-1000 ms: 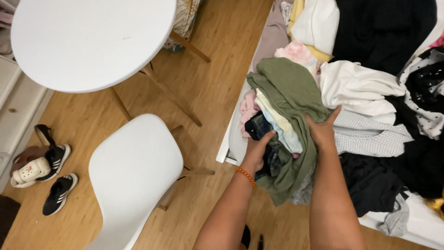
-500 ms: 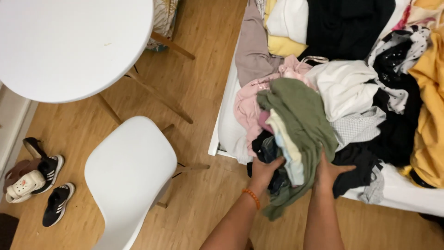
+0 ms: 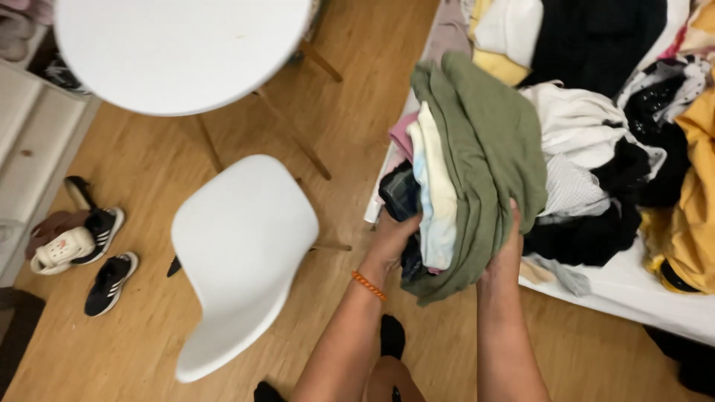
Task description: The person gathers a pile of clothes from a bed and places them on a white round table. They then pick up a light-colored checkered shirt, lay it flat on the table, and fold it neatly by hand.
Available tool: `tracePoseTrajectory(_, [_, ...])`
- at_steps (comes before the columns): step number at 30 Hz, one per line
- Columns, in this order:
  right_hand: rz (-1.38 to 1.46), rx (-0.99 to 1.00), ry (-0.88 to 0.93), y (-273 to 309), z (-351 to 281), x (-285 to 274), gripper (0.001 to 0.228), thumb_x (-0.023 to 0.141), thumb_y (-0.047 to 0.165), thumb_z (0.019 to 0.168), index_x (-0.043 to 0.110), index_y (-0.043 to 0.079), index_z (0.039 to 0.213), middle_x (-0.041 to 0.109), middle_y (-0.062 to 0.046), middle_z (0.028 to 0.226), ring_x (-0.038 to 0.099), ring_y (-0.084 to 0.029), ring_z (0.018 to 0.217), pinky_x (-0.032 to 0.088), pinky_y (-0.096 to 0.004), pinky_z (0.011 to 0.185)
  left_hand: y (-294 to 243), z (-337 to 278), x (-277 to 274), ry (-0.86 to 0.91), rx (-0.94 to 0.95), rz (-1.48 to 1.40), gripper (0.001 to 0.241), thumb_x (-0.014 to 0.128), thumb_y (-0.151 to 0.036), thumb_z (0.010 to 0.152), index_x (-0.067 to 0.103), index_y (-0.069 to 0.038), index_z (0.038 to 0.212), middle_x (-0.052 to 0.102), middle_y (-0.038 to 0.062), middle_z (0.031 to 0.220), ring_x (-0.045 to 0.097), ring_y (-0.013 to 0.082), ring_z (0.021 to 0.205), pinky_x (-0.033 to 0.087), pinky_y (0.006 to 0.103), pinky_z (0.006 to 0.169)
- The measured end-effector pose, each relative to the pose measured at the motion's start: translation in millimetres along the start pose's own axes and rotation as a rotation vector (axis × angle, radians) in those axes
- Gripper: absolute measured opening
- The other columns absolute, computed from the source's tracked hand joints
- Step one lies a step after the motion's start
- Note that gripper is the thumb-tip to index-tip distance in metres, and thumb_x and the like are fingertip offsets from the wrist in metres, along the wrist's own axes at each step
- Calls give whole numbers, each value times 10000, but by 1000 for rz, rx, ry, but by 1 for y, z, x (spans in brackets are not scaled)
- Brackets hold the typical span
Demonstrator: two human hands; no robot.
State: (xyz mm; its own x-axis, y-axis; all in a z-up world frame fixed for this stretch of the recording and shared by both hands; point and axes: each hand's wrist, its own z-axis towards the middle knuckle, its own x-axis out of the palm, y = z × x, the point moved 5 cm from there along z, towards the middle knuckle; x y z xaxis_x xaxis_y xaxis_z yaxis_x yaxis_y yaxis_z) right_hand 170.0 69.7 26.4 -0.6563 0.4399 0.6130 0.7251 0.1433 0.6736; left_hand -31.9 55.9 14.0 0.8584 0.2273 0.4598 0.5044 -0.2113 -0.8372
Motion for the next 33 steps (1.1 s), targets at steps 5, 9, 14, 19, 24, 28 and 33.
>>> tracePoseTrajectory(5, [-117,-226,271,29,-108,160,733,686,353,975,380,3,1542,518,-172,1517,580,-302,1342,508,-419,1116,-114,-49,-37,80,91,-258,591,715,-155,946,487,11,1465,642,90,1298,646,203,1101,564,367,915])
tracePoseTrajectory(9, [-198,-388,520,26,-217,283,796,731,347,981,356,-18,1580,468,-194,1593,551,-334,1443,497,-446,1215,-197,-93,-100,61,182,-294,654,700,-194,977,417,0,1534,609,109,1350,642,193,1125,570,358,916])
tracePoseTrajectory(14, [-125,-406,751,-33,-326,386,782,734,375,1038,365,-23,1600,491,-197,1591,551,-318,1438,497,-437,1234,-346,-181,-186,57,304,-250,728,706,-189,937,355,-31,1555,578,115,1399,645,189,1160,583,366,929])
tracePoseTrajectory(19, [-25,-255,737,-117,-419,466,781,724,392,1042,396,-41,1603,526,-199,1580,583,-307,1440,506,-433,1249,-456,-269,-296,-68,415,-204,763,761,-147,872,386,-1,1520,584,134,1374,634,224,1147,579,407,927])
tracePoseTrajectory(24, [3,-147,752,-201,-471,529,782,711,415,988,385,-8,1559,530,-167,1519,581,-283,1371,508,-416,1172,-514,-319,-387,-100,508,-205,695,757,-204,931,448,24,1511,606,111,1404,630,221,1207,561,389,982])
tracePoseTrajectory(28, [-16,-120,782,-258,-495,572,793,709,421,982,361,7,1562,511,-157,1525,561,-280,1377,501,-419,1161,-540,-327,-455,-144,546,-196,682,757,-220,925,458,7,1494,607,102,1403,642,210,1208,561,374,987])
tracePoseTrajectory(33, [-51,9,728,-312,-492,621,832,695,443,932,314,22,1541,520,-184,1488,588,-303,1362,552,-432,1128,-565,-302,-516,-170,531,-261,675,750,-222,931,452,9,1491,623,137,1355,680,227,1111,588,384,904])
